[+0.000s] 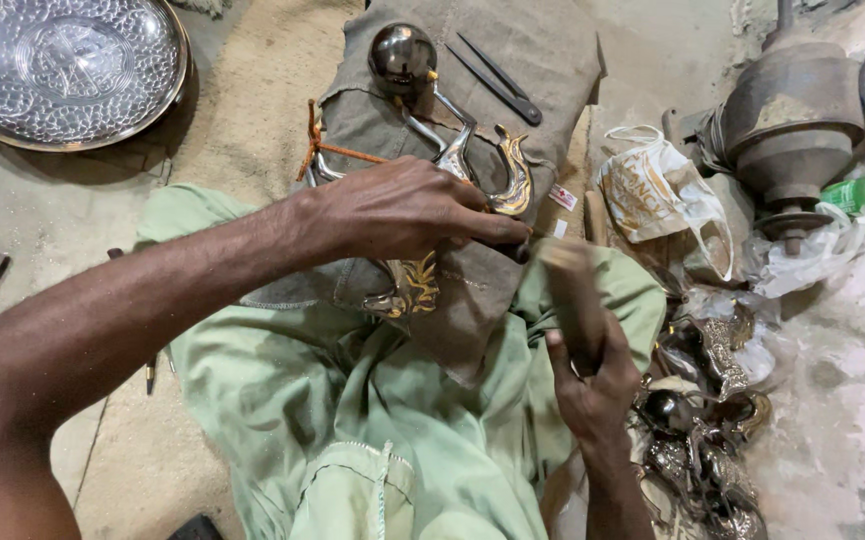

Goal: The person sits cross-legged on the floor with an ornate metal horse figurine on a sandbag on their lap. They hold a punch against the figurine's surface and strike it with a wooden mallet, repositioning the punch repeatedly to shape the decorated metal, occasionally steadying the figurine by hand.

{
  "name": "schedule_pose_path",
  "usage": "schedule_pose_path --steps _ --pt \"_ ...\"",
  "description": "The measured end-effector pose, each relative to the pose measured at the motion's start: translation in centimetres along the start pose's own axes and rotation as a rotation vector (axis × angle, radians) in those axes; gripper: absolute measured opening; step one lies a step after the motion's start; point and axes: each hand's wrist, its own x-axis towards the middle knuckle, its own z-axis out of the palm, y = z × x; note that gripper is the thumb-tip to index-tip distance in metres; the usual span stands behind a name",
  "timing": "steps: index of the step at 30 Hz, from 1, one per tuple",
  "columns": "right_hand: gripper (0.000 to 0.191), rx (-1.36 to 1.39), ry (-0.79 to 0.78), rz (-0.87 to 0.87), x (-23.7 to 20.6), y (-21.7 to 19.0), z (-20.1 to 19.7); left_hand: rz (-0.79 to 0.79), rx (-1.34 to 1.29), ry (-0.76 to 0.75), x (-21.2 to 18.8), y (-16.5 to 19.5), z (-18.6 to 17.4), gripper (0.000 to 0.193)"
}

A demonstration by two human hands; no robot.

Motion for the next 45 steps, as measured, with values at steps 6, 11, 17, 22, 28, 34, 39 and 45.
schedule_pose_path --steps 6,11,17,22,28,34,39,45 --pt "0.049 0.061 0.026 -0.009 0.1 -0.9 -0.1 0.028 -0.028 0.041 0.2 0.0 -0.2 0.069" --pt "0.049 0.158 0.037 0.053 0.4 -1.4 -0.1 -0.017 -0.022 0.03 0.4 0.3 -0.3 0.068" --pt "0.029 0.148 -0.01 0.142 0.5 -1.9 -0.3 -0.029 -0.038 0.051 0.2 0.3 -0.5 0.066" --pt "0.048 0.0 -0.037 0.007 1.3 -1.9 -0.5 -0.053 -0.054 0.031 0.3 0.3 -0.8 0.066" --pt "0.047 -0.022 -0.063 0.022 2.1 -2.0 -0.8 -0.076 -0.065 0.012 0.2 0.3 -0.9 0.068" --pt "0.056 0.007 -0.071 -0.052 3.2 -2.7 -1.2 -0.09 -0.084 0.075 0.1 0.3 -0.8 0.069" --pt "0.047 -0.183 -0.121 -0.069 4.4 -2.9 -2.2 -0.155 -0.106 0.072 0.1 0.5 -0.8 0.07" --pt "0.054 -0.16 -0.123 -0.084 5.2 -2.9 -2.6 -0.136 -0.138 0.121 -0.3 0.3 -0.8 0.061"
